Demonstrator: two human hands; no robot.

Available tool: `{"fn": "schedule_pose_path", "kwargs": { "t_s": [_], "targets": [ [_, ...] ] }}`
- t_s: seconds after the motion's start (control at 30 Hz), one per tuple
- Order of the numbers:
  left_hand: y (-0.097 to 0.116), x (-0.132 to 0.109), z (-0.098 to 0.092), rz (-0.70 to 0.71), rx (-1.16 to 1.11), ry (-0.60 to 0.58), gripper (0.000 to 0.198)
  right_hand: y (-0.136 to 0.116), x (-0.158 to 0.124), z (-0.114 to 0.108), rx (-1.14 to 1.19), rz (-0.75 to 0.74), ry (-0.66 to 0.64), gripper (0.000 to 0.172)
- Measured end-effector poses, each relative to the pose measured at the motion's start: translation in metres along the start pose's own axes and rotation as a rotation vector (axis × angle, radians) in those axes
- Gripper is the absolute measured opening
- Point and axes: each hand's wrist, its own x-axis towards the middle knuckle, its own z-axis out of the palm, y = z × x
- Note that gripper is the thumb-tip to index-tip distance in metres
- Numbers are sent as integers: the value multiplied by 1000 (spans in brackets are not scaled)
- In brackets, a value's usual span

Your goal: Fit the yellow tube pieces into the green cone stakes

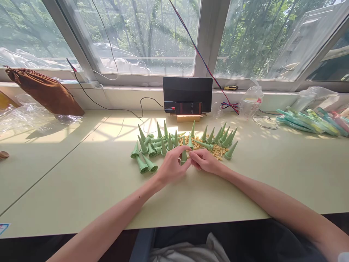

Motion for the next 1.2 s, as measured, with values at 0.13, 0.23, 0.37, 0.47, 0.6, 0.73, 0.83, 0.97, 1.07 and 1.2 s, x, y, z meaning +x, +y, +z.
{"fn": "schedule_pose_path", "kwargs": {
  "t_s": [0.13,0.23,0.37,0.47,0.6,0.73,0.83,0.97,1.07,1.2],
  "targets": [
    [0,0,1,-2,-8,1,22,1,1,2,-30,5,16,56],
    [-1,0,1,-6,-11,1,22,2,1,2,-30,18,24,59],
    [-1,0,1,-2,-10,-4,22,2,1,0,-10,4,10,56],
    [-1,0,0,-1,-6,-8,23,2,0,-1,-3,-20,-11,52],
    [0,0,1,-9,-13,-8,23,4,1,-1,7,-31,-16,52],
    [0,-1,2,-11,-17,-11,21,6,2,0,-7,-43,-7,55],
    [-1,0,2,0,-13,-7,21,7,2,0,-38,-38,-4,57],
    [-2,0,3,27,10,-8,21,7,2,0,-46,-35,-1,58],
    [-3,0,2,54,39,-25,22,5,2,0,-29,-47,-1,56],
    [-2,0,1,67,57,-67,26,4,1,0,-27,-47,-5,55]
  ]
}}
